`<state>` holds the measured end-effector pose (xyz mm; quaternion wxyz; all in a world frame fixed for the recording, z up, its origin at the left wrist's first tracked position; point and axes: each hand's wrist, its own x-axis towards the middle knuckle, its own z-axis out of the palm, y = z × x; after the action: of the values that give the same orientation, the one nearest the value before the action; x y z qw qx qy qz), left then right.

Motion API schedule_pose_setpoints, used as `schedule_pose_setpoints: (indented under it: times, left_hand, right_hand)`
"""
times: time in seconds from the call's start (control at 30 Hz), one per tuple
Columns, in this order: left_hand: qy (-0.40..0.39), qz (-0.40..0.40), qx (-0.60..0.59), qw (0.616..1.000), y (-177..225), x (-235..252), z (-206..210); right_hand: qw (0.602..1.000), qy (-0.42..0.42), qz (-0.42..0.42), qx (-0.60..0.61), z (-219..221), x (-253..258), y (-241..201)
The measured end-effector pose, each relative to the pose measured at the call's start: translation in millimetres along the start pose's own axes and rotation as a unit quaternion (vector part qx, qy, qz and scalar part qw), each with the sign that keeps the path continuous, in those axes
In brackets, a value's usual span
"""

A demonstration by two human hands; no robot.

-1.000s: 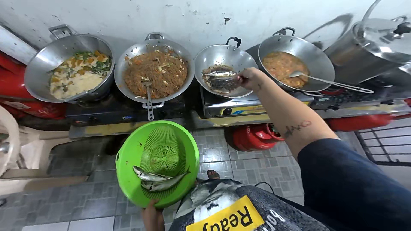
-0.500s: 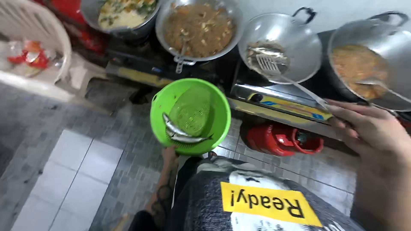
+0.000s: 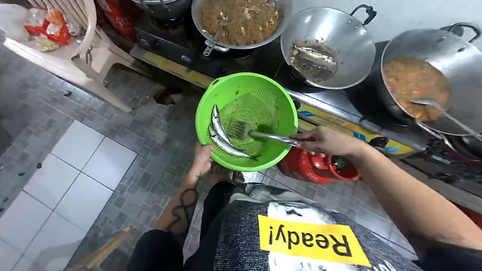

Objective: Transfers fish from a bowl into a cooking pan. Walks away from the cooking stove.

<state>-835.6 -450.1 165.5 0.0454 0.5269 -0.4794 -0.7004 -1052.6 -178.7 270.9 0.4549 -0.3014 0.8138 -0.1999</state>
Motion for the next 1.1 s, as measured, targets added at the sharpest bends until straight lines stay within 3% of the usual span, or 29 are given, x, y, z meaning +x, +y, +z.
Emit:
schedule_pose_setpoints:
  times: [0.2,0.37,0.57,0.73,1.0,1.1]
  left_hand:
    - [0.03,0.016,0.057,0.998,1.8,-16.8,14.2]
    - [0.039,-0.026,0.015,0.999,6.1,-15.6,6.0]
    - [0.046,-0.025,-0.008,0.999,8.8,-12.4,-0.3]
    - [0.047,-0.025,-0.004,0.999,15.3,-7.1,2.8]
    - [0.019,0.011,0.013,1.0,11.2,-8.6,5.1]
    - [0.021,0.021,0.009,1.0,10.3,-7.6,5.6]
  right_hand:
    - [0.995,-0.004,-0.047,0.09,9.2,19.7,2.7]
    - [0.993,-0.048,-0.062,0.09,-6.1,8.9,18.1]
    - [0.998,-0.026,-0.033,-0.043,-9.8,-4.1,29.6]
    - [0.993,-0.044,-0.033,0.108,6.7,8.5,38.6]
    - [0.963,0.058,-0.069,0.252,45.1,32.8,13.1]
    - [0.956,0.107,-0.092,0.256,48.6,32.8,4.8]
